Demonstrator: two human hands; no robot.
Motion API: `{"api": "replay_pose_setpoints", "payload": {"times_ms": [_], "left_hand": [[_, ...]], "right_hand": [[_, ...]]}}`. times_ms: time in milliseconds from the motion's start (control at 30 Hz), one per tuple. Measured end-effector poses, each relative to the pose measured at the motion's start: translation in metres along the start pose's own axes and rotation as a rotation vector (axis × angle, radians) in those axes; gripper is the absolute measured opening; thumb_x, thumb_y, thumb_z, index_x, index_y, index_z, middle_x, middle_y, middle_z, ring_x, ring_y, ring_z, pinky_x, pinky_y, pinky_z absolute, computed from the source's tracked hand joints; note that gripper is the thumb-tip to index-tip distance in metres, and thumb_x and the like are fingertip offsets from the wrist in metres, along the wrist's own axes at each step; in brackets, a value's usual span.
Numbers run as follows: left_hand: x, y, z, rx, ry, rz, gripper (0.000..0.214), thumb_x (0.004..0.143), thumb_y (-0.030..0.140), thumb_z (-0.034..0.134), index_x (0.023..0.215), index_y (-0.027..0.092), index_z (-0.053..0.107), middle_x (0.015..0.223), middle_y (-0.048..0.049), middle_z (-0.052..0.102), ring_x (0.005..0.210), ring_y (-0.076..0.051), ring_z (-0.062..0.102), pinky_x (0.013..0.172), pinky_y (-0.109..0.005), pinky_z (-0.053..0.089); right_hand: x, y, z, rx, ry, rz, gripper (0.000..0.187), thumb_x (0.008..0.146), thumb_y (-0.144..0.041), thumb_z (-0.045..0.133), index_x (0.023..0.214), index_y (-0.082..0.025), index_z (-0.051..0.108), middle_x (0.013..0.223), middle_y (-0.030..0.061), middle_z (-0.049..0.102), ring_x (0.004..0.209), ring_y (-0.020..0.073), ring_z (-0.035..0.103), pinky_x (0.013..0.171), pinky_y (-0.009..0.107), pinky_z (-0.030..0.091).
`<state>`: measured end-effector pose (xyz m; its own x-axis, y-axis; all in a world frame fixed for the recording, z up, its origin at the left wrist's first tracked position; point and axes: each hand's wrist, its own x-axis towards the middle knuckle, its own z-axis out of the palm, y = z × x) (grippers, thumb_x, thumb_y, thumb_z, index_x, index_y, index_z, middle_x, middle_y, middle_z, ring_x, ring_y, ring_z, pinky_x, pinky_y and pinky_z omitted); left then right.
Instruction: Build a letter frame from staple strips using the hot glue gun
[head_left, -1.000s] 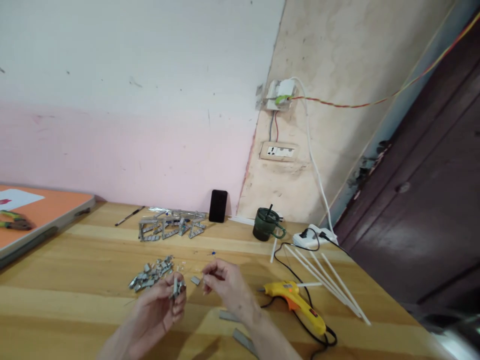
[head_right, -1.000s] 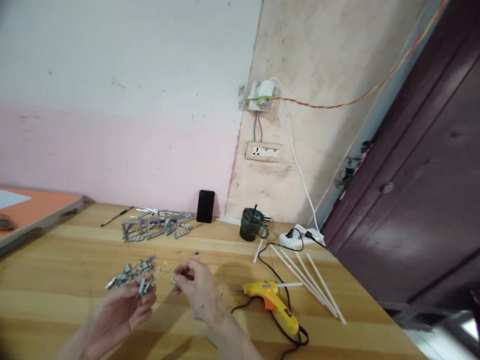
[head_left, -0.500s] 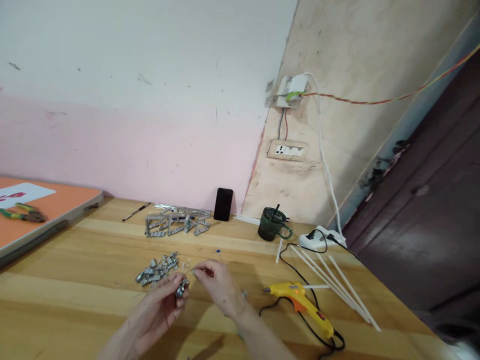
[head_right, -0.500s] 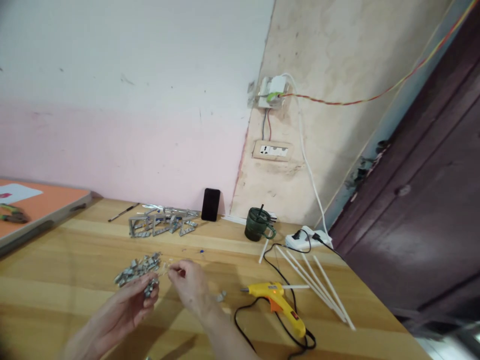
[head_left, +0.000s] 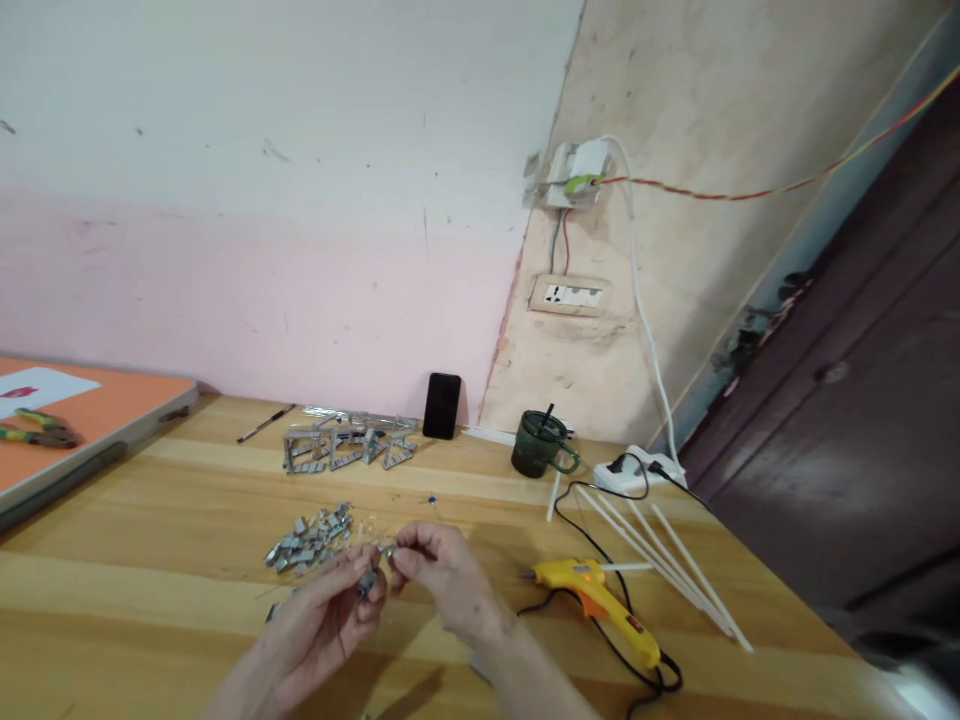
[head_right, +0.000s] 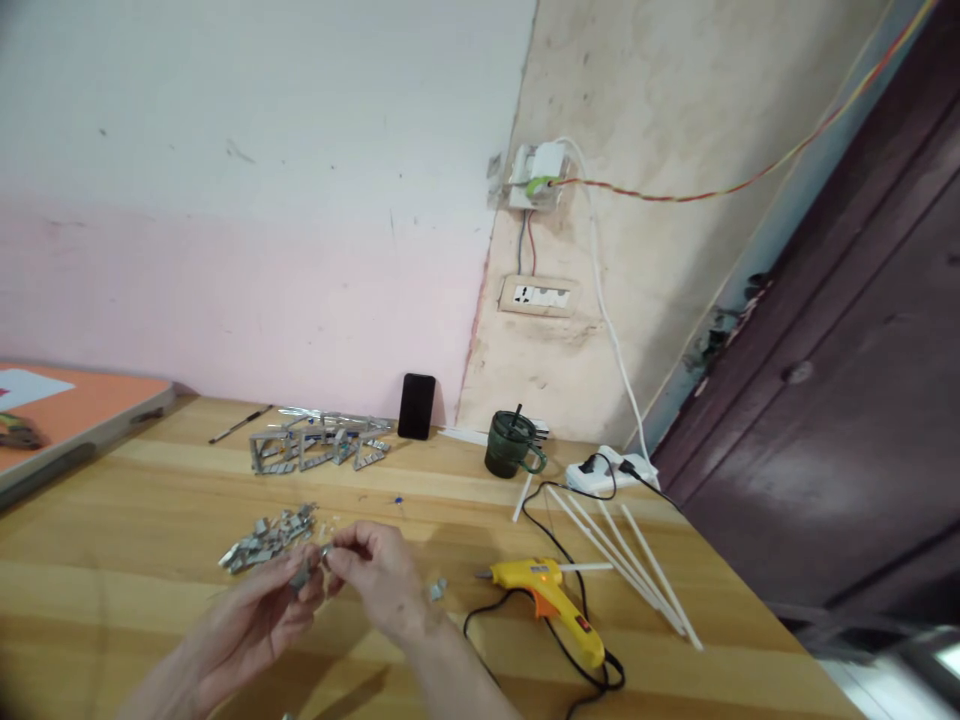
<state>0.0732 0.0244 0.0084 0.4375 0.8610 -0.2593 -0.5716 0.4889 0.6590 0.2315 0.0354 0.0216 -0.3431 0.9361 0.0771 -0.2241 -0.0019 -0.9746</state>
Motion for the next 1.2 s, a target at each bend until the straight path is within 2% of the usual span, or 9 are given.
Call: {"api": "replay_pose_setpoints", "payload": {"times_ms": [167, 267, 367, 467, 633, 800, 933, 1067, 1200], "left_hand": [[0.007, 0.001, -0.005, 0.228, 0.056, 0.082, 0.034, 0.059, 0.036, 0.081, 0.080, 0.018, 0.061, 0.061, 0.0028, 0.056, 0.050, -0.007, 0.047, 0.047, -0.017, 0.035], [0.019, 0.004, -0.015, 0.464, 0.102, 0.146, 0.031, 0.063, 0.040, 0.077, 0.071, 0.017, 0.059, 0.057, 0.0029, 0.054, 0.049, -0.008, 0.044, 0.045, -0.019, 0.030], [0.031, 0.008, -0.027, 0.726, 0.157, 0.231, 0.023, 0.061, 0.031, 0.077, 0.061, 0.016, 0.060, 0.050, 0.0041, 0.050, 0.049, -0.010, 0.039, 0.048, -0.021, 0.026], [0.040, 0.007, -0.036, 0.936, 0.218, 0.327, 0.012, 0.057, 0.018, 0.074, 0.060, 0.017, 0.062, 0.054, 0.0040, 0.052, 0.056, -0.014, 0.042, 0.055, -0.023, 0.025], [0.050, 0.001, -0.045, 1.138, 0.274, 0.416, 0.011, 0.061, 0.013, 0.067, 0.057, 0.021, 0.061, 0.058, 0.0014, 0.054, 0.063, -0.018, 0.047, 0.060, -0.026, 0.023], [0.051, 0.009, -0.040, 1.183, 0.250, 0.433, 0.015, 0.068, 0.020, 0.068, 0.057, 0.019, 0.058, 0.064, 0.0012, 0.056, 0.072, -0.018, 0.050, 0.070, -0.028, 0.030], [0.041, 0.010, -0.021, 1.101, 0.215, 0.388, 0.020, 0.070, 0.032, 0.067, 0.056, 0.019, 0.059, 0.057, -0.0004, 0.055, 0.062, -0.019, 0.048, 0.061, -0.028, 0.031], [0.031, 0.000, 0.000, 0.957, 0.118, 0.311, 0.026, 0.060, 0.039, 0.072, 0.061, 0.017, 0.058, 0.058, 0.0003, 0.057, 0.057, -0.017, 0.049, 0.056, -0.026, 0.034], [0.026, -0.004, 0.007, 0.855, 0.086, 0.287, 0.030, 0.058, 0.040, 0.075, 0.057, 0.017, 0.055, 0.055, 0.0014, 0.055, 0.056, -0.014, 0.047, 0.055, -0.025, 0.034]], "right_hand": [[-0.002, 0.000, -0.007, 0.072, 0.027, 0.016, 0.041, 0.060, -0.050, 0.074, 0.072, -0.015, 0.057, 0.060, -0.0020, 0.058, 0.051, 0.0101, 0.054, 0.057, 0.027, 0.045], [-0.004, 0.000, -0.008, 0.092, 0.020, 0.044, 0.041, 0.059, -0.047, 0.076, 0.073, -0.015, 0.056, 0.062, 0.0002, 0.061, 0.055, 0.0129, 0.058, 0.059, 0.030, 0.047], [-0.003, 0.002, -0.012, 0.095, 0.041, 0.062, 0.037, 0.059, -0.044, 0.076, 0.073, -0.015, 0.057, 0.061, 0.0008, 0.062, 0.054, 0.0132, 0.059, 0.059, 0.030, 0.047], [0.001, 0.008, -0.017, 0.088, 0.094, 0.072, 0.032, 0.059, -0.039, 0.075, 0.070, -0.016, 0.057, 0.056, -0.0022, 0.060, 0.049, 0.0109, 0.055, 0.055, 0.028, 0.046], [0.003, 0.016, -0.022, 0.043, 0.149, 0.093, 0.026, 0.058, -0.033, 0.073, 0.070, -0.016, 0.057, 0.053, -0.0049, 0.055, 0.047, 0.0101, 0.053, 0.053, 0.027, 0.045], [0.002, 0.019, -0.025, -0.012, 0.158, 0.112, 0.026, 0.058, -0.035, 0.069, 0.073, -0.016, 0.057, 0.053, -0.0055, 0.054, 0.046, 0.0090, 0.051, 0.052, 0.026, 0.044], [0.004, 0.025, -0.025, -0.069, 0.143, 0.121, 0.024, 0.055, -0.029, 0.067, 0.072, -0.017, 0.057, 0.056, -0.0063, 0.053, 0.046, 0.0080, 0.048, 0.051, 0.026, 0.043], [0.004, 0.029, -0.018, -0.137, 0.139, 0.108, 0.024, 0.052, -0.019, 0.065, 0.074, -0.018, 0.054, 0.059, -0.0068, 0.052, 0.052, 0.0080, 0.046, 0.049, 0.022, 0.038], [0.000, 0.026, -0.013, -0.181, 0.141, 0.085, 0.028, 0.053, -0.014, 0.062, 0.080, -0.018, 0.054, 0.065, -0.0052, 0.054, 0.059, 0.0092, 0.050, 0.054, 0.022, 0.039]]}}
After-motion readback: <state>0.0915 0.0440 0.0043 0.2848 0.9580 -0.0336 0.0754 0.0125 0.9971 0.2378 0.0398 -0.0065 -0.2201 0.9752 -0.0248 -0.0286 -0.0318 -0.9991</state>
